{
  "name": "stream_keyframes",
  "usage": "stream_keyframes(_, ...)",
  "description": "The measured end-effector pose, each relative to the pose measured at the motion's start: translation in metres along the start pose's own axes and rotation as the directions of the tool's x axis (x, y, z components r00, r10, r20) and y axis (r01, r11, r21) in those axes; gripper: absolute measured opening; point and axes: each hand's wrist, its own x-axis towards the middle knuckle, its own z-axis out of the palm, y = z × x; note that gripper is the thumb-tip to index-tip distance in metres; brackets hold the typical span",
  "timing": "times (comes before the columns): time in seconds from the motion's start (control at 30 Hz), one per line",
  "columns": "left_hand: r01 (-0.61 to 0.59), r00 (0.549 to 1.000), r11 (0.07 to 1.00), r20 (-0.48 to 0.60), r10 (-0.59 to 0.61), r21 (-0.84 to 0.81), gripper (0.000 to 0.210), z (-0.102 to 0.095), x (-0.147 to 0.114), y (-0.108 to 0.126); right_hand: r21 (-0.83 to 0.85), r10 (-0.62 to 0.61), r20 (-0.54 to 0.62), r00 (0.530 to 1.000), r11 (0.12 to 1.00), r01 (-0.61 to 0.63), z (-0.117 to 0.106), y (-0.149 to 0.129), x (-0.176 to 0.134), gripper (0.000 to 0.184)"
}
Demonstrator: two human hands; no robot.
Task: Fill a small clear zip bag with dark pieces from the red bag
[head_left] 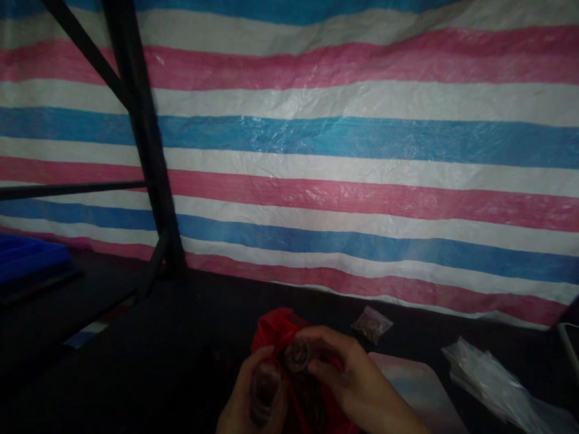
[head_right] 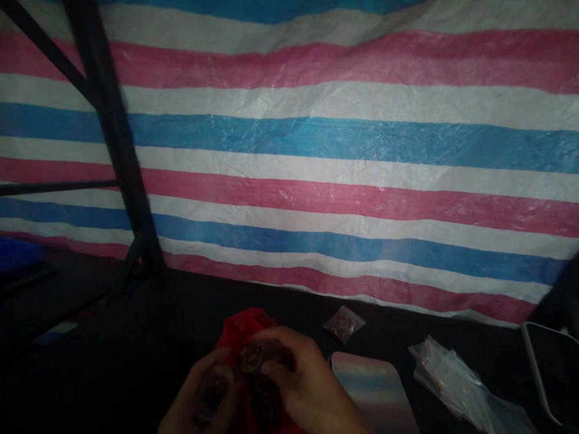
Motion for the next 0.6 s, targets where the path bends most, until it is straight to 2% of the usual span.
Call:
stream_keyframes(0.1,0.019,0.999,0.999,0.032,-0.020,0.032,0.050,0.000,0.003,-0.004,-0.061,-0.038,-0.002,0.999,0.997,0.038,0.012,-0.009,-0.004,0.047)
stream_keyframes(0.2,0.001,0.999,0.996,0.054,-0.006,0.089,0.060,0.001,0.003,-0.010,-0.237,-0.081,0.080,0.993,0.967,0.098,0.020,-0.014,-0.006,0.057)
stream_keyframes(0.33,-0.038,0.998,0.995,0.050,0.033,0.097,0.058,0.004,0.003,-0.014,-0.391,-0.159,0.131,0.979,0.899,0.198,0.019,-0.011,-0.008,0.069)
stream_keyframes(0.5,-0.056,0.998,0.998,0.026,0.057,-0.018,0.054,0.008,0.001,-0.005,-0.373,-0.228,0.113,0.967,0.892,0.254,0.019,-0.006,-0.008,0.062)
stream_keyframes(0.6,-0.053,0.999,0.999,0.001,0.053,-0.004,0.052,0.003,0.003,0.000,-0.393,-0.261,0.026,0.965,0.885,0.250,0.015,-0.005,-0.006,0.053)
